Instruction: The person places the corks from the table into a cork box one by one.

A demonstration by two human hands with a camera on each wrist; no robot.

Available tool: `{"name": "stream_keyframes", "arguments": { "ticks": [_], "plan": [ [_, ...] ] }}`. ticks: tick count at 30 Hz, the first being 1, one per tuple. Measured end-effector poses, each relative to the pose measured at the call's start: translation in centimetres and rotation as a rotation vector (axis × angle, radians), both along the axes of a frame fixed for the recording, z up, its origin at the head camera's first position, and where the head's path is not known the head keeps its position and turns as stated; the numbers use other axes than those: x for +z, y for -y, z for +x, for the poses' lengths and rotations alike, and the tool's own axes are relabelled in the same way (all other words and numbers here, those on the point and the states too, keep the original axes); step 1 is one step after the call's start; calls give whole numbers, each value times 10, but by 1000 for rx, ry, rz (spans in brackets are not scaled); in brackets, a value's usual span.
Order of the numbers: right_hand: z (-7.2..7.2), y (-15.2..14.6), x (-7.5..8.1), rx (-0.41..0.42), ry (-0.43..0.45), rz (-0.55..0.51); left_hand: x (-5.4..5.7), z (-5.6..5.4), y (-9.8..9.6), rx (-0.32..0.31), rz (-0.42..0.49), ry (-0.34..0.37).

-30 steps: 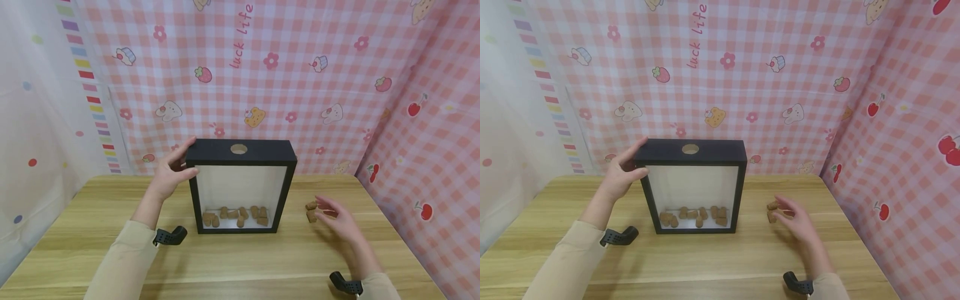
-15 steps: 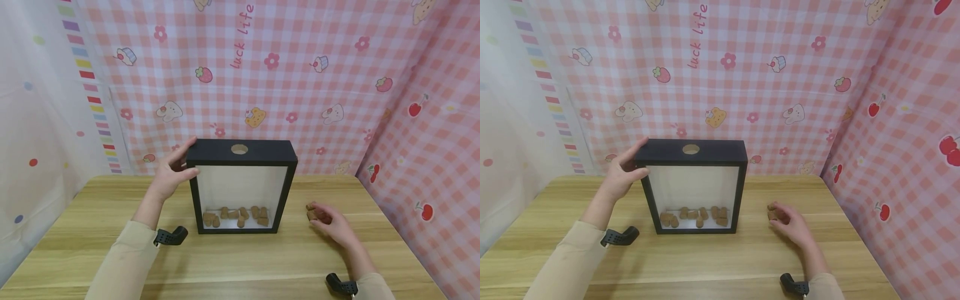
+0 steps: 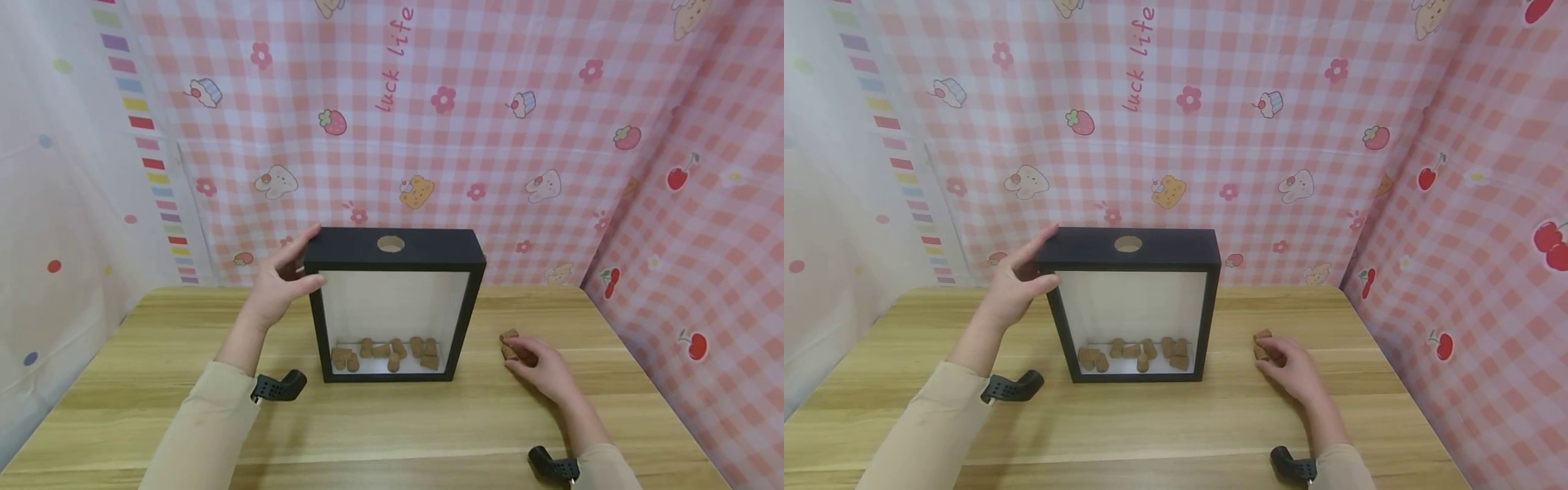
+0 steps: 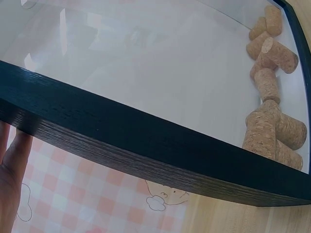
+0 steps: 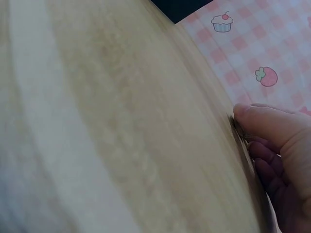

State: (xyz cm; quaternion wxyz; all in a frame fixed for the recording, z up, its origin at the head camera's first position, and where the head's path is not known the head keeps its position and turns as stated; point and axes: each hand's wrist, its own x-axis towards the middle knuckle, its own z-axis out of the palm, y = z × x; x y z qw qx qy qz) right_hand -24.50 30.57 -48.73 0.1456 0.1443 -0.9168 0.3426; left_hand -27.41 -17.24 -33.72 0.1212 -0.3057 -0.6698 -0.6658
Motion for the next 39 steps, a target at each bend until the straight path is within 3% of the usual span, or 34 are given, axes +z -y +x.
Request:
{"name": "stream_keyframes", "arguments": {
  "ticks": [11, 15, 19, 34, 39],
  "plan": [
    [8, -3, 3, 23, 15, -31, -1, 0, 0, -19, 16, 3],
    [12, -2, 9, 70, 48, -135, -1, 0, 0, -20, 18, -1],
    [13, -1, 20, 160, -7, -240, -1, 0, 0, -15, 13, -3],
    [7, 18, 123, 205, -249, -321, -1, 0, 0, -22, 16, -2],
    [5, 29, 158, 239, -328, -297, 0, 0, 0, -12, 7, 2]
  ]
}}
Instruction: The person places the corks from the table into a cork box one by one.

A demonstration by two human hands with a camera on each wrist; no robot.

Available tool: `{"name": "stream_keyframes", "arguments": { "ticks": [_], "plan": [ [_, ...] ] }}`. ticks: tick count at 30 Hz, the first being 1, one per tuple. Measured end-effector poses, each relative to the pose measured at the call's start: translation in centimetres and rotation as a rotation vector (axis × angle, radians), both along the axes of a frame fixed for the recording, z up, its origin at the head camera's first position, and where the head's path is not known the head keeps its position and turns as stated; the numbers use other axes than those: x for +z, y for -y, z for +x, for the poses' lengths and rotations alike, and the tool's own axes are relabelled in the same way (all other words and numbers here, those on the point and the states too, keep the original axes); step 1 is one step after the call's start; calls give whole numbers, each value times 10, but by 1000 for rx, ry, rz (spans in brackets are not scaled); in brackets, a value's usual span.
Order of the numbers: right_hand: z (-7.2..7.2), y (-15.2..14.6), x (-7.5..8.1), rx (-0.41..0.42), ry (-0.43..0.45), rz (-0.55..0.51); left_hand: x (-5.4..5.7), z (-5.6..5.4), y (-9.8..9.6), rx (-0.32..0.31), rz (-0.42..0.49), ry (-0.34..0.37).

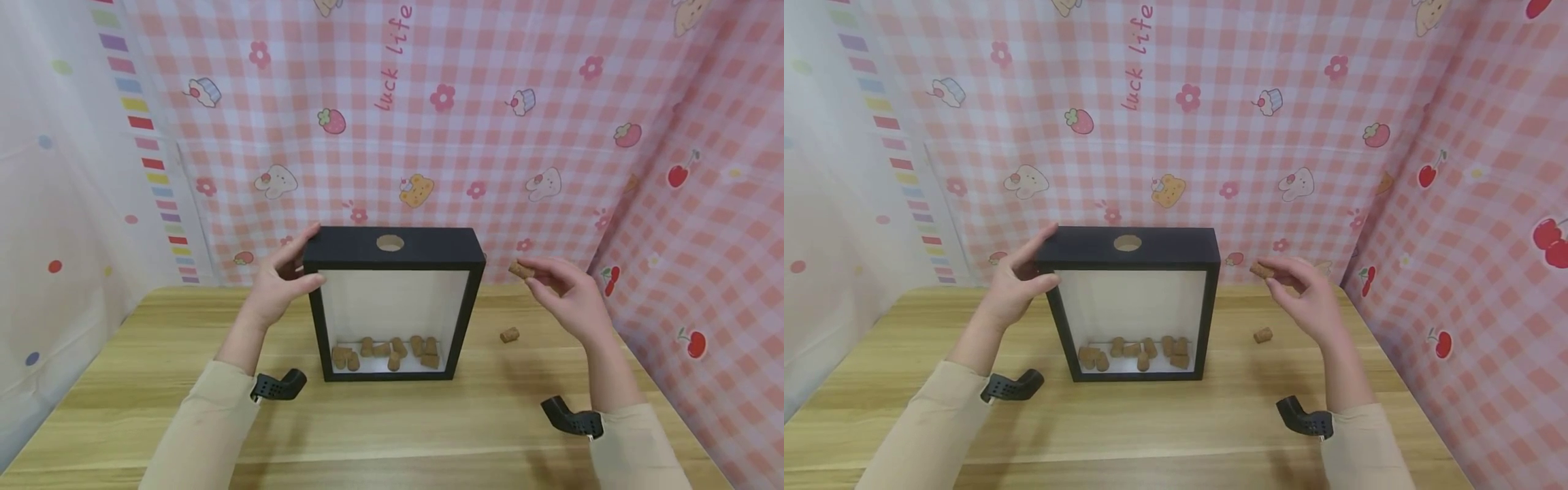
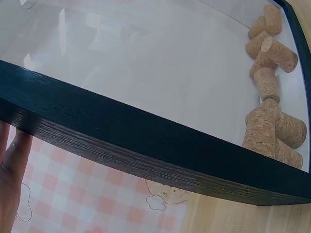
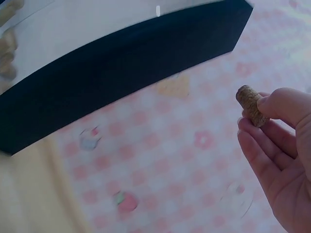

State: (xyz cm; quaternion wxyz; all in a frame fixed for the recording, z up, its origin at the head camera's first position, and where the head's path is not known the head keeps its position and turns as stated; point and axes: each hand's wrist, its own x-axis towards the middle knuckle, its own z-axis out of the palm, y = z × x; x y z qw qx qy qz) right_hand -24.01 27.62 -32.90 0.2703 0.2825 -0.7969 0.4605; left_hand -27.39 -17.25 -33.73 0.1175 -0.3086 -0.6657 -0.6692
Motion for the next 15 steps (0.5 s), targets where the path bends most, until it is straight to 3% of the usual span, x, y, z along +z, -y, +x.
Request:
{"name": "stream_keyframes", "arguments": {
  "ticks": [7, 15],
  "plan": [
    [-5, 17, 41, 99, -67, -9, 0, 0, 0, -13, 6, -6],
    [-12, 50, 73, 228, -116, 69, 0, 0, 0, -15, 9, 2]
  ]
}}
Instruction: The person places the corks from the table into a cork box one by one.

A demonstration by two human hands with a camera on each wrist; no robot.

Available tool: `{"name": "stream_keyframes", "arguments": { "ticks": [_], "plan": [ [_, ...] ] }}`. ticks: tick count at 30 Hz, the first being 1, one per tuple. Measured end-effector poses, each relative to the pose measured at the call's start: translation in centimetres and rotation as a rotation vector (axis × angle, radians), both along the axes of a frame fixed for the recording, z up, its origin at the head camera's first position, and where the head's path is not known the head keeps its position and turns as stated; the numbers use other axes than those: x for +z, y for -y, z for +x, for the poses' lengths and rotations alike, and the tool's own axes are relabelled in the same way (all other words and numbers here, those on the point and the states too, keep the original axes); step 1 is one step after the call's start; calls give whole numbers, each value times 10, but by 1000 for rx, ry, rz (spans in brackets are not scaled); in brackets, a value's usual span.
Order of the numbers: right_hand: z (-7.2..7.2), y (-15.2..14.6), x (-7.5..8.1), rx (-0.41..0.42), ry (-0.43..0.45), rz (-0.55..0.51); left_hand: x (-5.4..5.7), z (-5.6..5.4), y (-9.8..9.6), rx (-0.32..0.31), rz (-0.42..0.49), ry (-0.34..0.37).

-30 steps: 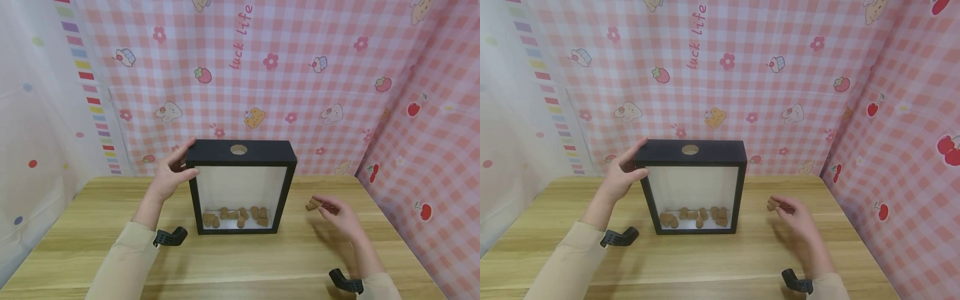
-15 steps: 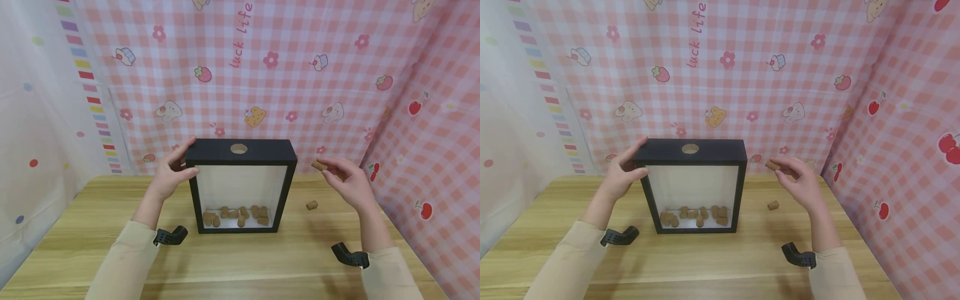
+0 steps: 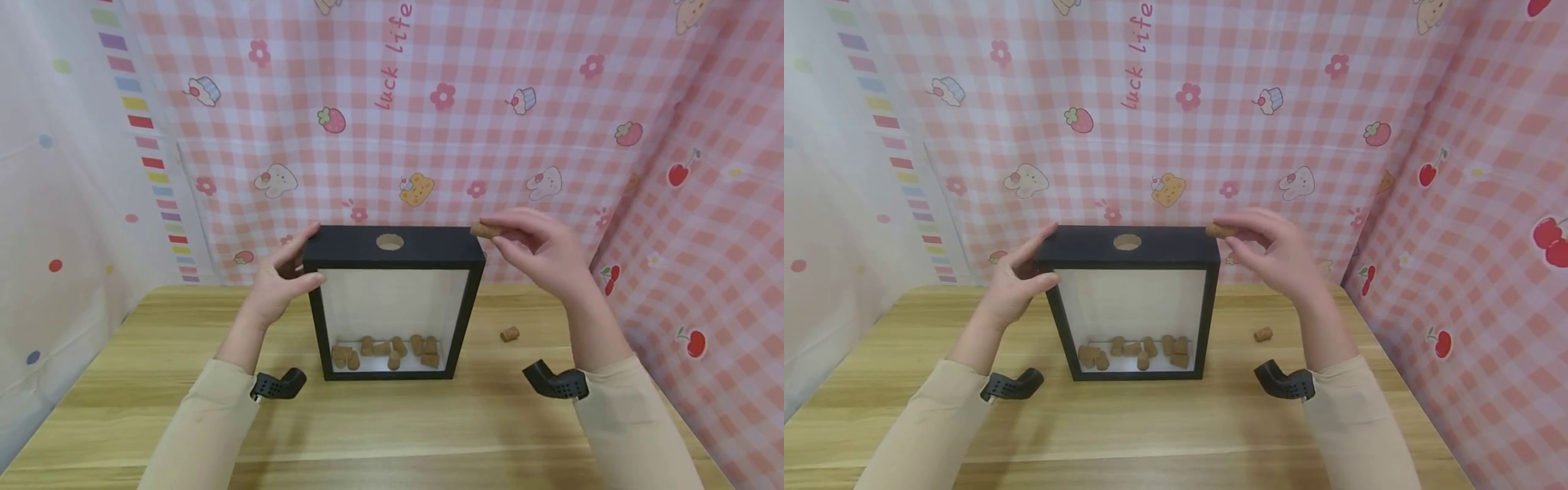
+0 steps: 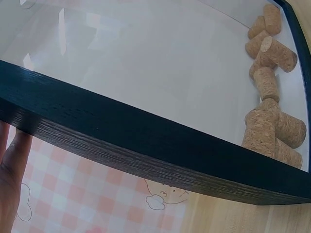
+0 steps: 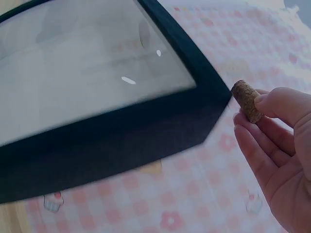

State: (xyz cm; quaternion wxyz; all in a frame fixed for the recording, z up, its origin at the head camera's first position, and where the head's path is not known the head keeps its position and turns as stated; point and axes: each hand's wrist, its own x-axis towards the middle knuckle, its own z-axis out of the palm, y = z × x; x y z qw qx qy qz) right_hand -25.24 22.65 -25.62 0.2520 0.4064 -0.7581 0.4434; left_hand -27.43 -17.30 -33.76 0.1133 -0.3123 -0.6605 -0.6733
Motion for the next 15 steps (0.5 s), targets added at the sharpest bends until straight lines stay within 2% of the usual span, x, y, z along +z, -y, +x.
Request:
{"name": "stream_keyframes", "arguments": {
  "ticks": [5, 15],
  "plan": [
    [-4, 23, 11, 16, 19, 82, 0, 0, 0, -1, 7, 2],
    [-17, 69, 26, 36, -21, 322, 0, 0, 0, -5, 23, -6]
  ]
}}
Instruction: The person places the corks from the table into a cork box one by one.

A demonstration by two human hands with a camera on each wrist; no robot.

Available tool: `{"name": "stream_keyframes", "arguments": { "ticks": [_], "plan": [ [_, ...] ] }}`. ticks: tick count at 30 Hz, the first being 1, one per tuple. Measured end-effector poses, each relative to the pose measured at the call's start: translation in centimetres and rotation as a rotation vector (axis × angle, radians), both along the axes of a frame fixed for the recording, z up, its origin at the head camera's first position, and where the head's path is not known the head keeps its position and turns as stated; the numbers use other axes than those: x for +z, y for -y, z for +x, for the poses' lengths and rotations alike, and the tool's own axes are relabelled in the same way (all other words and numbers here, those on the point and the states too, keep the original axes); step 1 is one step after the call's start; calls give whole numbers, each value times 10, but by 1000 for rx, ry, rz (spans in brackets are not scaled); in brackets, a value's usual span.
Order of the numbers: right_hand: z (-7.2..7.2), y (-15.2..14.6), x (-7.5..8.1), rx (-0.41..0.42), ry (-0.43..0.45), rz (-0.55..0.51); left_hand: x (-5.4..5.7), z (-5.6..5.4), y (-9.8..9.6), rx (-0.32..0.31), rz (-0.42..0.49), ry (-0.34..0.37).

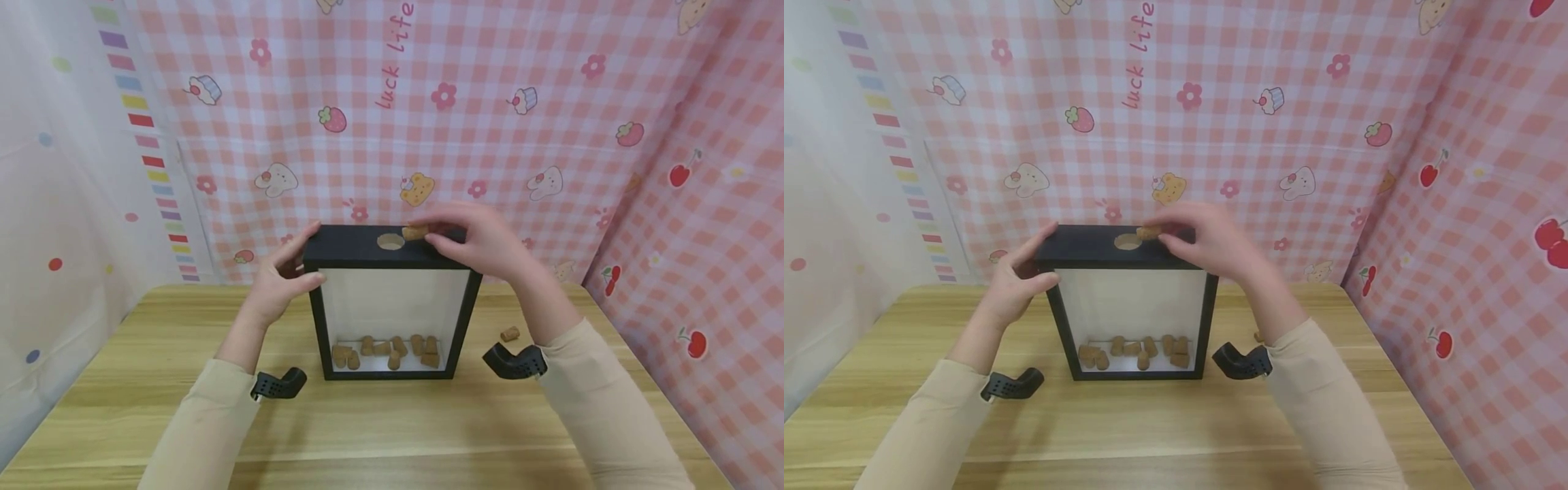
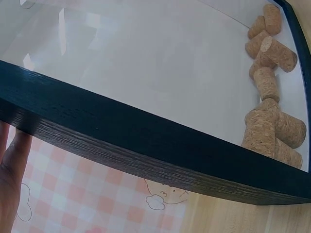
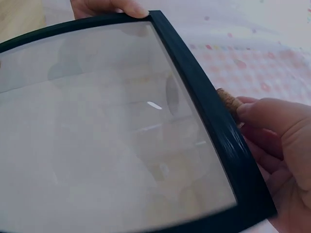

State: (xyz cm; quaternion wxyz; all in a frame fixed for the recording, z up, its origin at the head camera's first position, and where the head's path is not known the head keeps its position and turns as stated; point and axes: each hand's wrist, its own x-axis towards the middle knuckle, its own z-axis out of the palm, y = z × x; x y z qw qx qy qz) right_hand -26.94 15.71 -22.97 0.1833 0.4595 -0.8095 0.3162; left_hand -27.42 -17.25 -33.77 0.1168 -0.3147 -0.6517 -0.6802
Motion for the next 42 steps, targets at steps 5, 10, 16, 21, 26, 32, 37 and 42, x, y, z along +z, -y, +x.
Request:
{"name": "stream_keyframes", "arguments": {
  "ticks": [5, 10, 16, 21, 26, 32, 37, 42],
  "plan": [
    [-5, 17, 5, -3, 3, 87, 0, 0, 0, -1, -1, -1],
    [-7, 25, 7, 16, 0, 112, 0, -1, 0, 6, -13, -5],
    [-8, 21, 6, 47, 51, 24, 0, 0, 0, 7, -15, -8],
    [-2, 8, 6, 33, 74, -50, 0, 0, 0, -1, -2, -7],
    [0, -11, 0, 13, 46, -110, 0, 0, 0, -4, 3, -9],
    [6, -38, -11, -14, 58, -194, -1, 0, 0, -10, 8, -16],
    [12, -62, -25, -49, 105, -238, -1, 0, -1, -10, 8, -20],
    [17, -85, -44, -108, 179, -263, 0, 1, -1, -12, 10, -14]
  ]
}}
